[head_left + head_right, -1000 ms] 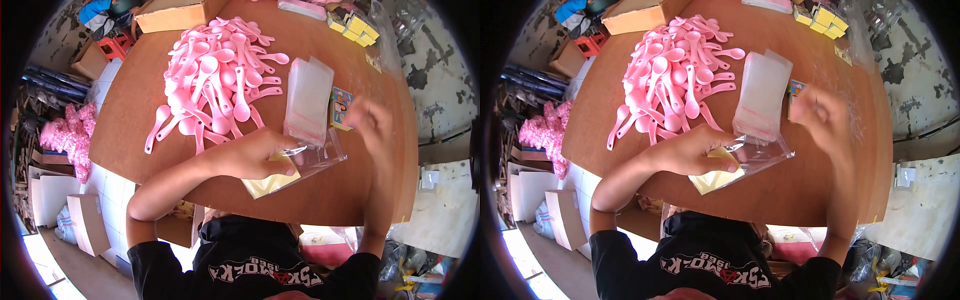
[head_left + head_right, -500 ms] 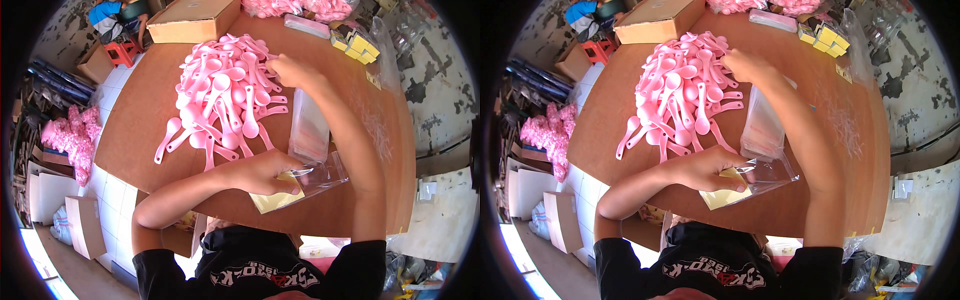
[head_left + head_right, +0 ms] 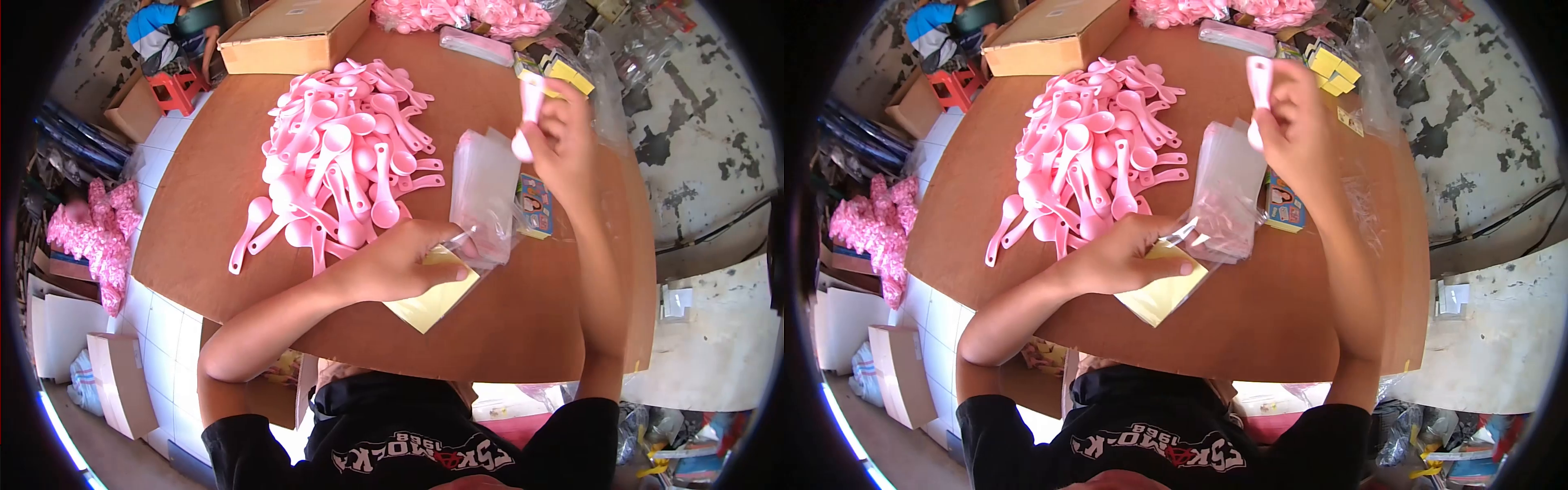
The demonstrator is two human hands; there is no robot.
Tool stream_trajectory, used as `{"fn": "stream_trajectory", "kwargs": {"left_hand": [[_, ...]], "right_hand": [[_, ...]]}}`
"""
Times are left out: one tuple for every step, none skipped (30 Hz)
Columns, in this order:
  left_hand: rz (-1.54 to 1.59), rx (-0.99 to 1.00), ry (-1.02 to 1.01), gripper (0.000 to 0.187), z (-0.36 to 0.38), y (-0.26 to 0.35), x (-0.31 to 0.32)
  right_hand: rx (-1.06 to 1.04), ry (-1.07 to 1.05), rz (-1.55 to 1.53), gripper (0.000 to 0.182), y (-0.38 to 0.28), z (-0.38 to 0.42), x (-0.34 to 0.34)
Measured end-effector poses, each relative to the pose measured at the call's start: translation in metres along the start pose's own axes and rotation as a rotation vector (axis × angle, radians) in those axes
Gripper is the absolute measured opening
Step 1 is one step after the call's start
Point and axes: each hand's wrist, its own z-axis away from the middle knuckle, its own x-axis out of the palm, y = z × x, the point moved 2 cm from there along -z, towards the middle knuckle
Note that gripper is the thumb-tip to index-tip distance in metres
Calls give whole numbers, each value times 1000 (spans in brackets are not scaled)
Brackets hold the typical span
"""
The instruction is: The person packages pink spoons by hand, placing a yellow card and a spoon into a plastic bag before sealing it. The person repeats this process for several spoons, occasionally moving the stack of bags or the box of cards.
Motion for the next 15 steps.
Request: {"fn": "stream_trajectory", "kwargs": {"left_hand": [[20, 17, 36, 28, -1, 0, -1], [39, 31, 70, 27, -1, -1, -2], [38, 32, 81, 27, -2, -2, -3], [36, 34, 77, 27, -2, -1, -4], [21, 12, 88, 27, -1, 0, -5], [5, -11, 98, 26, -1, 2, -6], [-31, 15, 107, 26, -2, 2, -6], [-37, 15, 100, 26, -2, 2, -6], [-19, 32, 109, 26, -3, 3, -5], [-2, 48, 118, 25, -3, 2, -5], [22, 58, 123, 23, -4, -3, -3], [15, 54, 115, 23, -3, 0, -3], [-2, 26, 106, 24, -2, 3, -4], [-18, -1, 98, 24, -3, 5, -4], [-20, -2, 94, 24, -4, 3, -4]], "right_hand": [[-1, 0, 5, 49, -10, 9, -6], [2, 44, -147, 55, -21, 18, -13], [4, 90, -300, 61, -29, 24, -18], [3, 94, -298, 61, -33, 29, -22], [27, 88, -277, 60, -36, 34, -26], [51, 82, -256, 60, -40, 38, -29], [86, 79, -293, 58, -47, 43, -29], [86, 88, -293, 58, -46, 44, -28], [105, 100, -356, 57, -42, 47, -27], [123, 112, -420, 56, -39, 50, -25], [133, 124, -417, 55, -37, 50, -22], [135, 135, -420, 55, -34, 50, -21], [145, 110, -431, 55, -31, 51, -20], [154, 82, -441, 55, -29, 51, -18], [187, 74, -448, 52, -28, 52, -17]]}}
